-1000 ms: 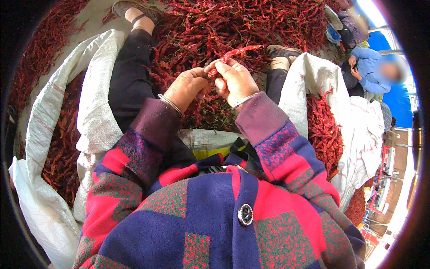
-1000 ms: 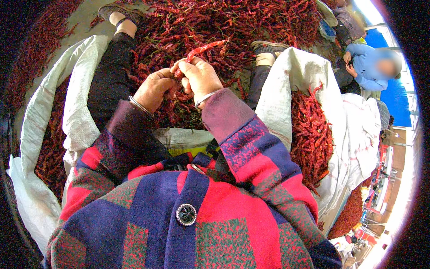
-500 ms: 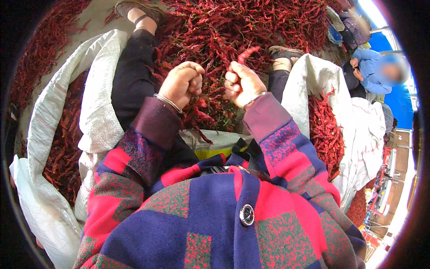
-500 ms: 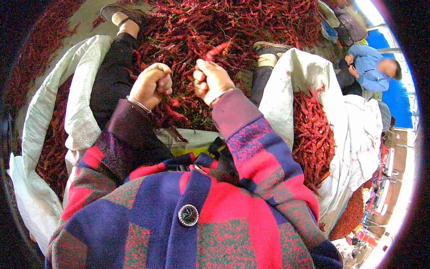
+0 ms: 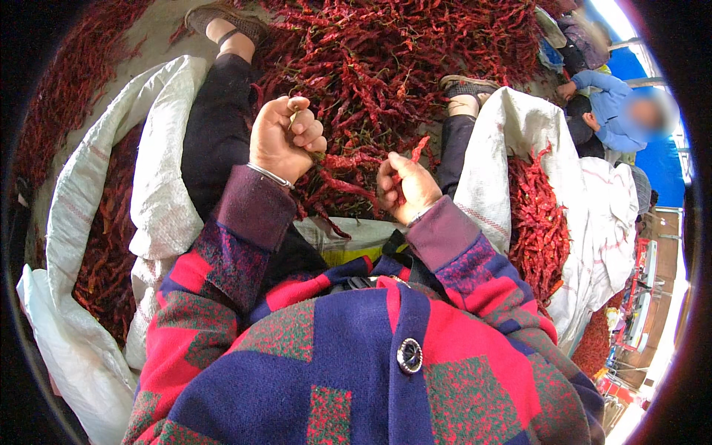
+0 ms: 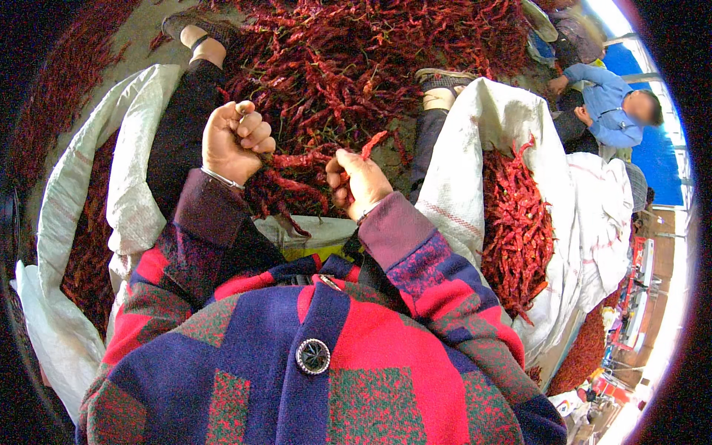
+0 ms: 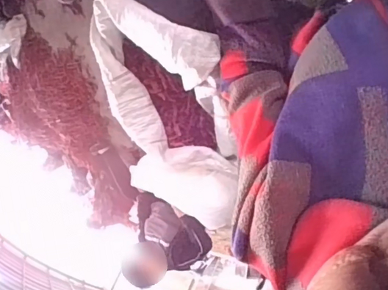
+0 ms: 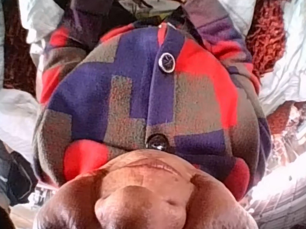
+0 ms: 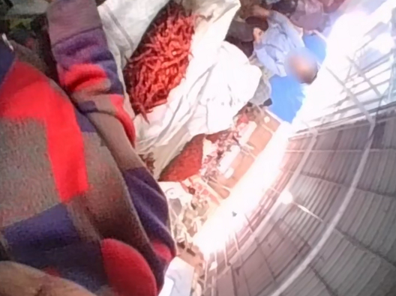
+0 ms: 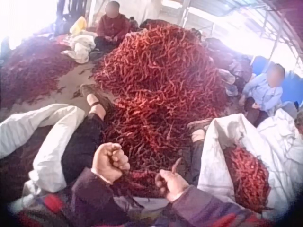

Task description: The person sits on the ground and repeatedly picks dried red chilies from a large pile, removes the stems by hand, and places the de-stemmed chilies into a white sack beside them. The process continues throughout the clip with consistent hand motions.

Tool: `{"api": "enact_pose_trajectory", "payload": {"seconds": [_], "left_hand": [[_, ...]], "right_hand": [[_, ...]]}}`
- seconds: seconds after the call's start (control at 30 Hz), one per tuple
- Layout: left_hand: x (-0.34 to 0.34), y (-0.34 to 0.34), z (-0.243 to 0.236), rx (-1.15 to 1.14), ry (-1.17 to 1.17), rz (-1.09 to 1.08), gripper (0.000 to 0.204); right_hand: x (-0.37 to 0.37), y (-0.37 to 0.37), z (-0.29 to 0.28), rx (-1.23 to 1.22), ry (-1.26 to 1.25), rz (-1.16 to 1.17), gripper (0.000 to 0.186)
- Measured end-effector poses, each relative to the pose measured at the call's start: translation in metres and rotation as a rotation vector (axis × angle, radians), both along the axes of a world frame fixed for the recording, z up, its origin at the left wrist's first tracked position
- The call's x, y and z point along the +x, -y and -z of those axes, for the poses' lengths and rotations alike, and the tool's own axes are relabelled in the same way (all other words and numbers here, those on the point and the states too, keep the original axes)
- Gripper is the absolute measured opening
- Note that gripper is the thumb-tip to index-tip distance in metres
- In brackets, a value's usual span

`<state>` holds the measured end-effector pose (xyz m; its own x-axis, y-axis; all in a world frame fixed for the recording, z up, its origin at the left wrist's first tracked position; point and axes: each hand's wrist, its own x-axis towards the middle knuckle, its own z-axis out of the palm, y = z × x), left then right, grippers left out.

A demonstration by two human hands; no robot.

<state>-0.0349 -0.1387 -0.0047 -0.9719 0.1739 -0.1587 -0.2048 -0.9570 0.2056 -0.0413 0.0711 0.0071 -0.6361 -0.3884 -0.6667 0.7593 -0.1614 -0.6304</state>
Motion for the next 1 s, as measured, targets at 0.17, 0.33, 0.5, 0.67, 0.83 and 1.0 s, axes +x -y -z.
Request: {"api": "enact_pose_trajectory", "payload": {"seconds": [0.17, 0.33, 0.5, 0.67, 0.83, 1.0], "left_hand": [[0.000, 0.006, 0.000, 0.049, 0.020, -0.136, 0.020], [-0.004, 0.013, -0.004, 0.052, 0.044, -0.230, 0.022], [-0.002, 0.002, -0.008, 0.055, 0.042, -0.212, 0.025], [0.002, -0.012, -0.010, 0.098, 0.041, -0.114, 0.025], [0.006, -0.019, -0.004, 0.150, 0.014, -0.039, 0.025], [0.009, -0.021, 0.003, -0.028, 0.018, 0.047, 0.024]], "right_hand": [[0.029, 0.003, -0.011, 0.015, -0.053, 0.008, 0.034], [0.050, -0.003, -0.024, -0.091, -0.255, -0.098, 0.037], [0.051, 0.032, -0.021, 0.031, -0.152, -0.318, 0.029], [0.023, 0.057, -0.012, 0.013, 0.089, 0.113, 0.018], [0.014, 0.052, -0.010, 0.044, 0.044, 0.110, 0.014], [0.003, 0.036, -0.011, 0.158, -0.142, 0.025, 0.008]]}}
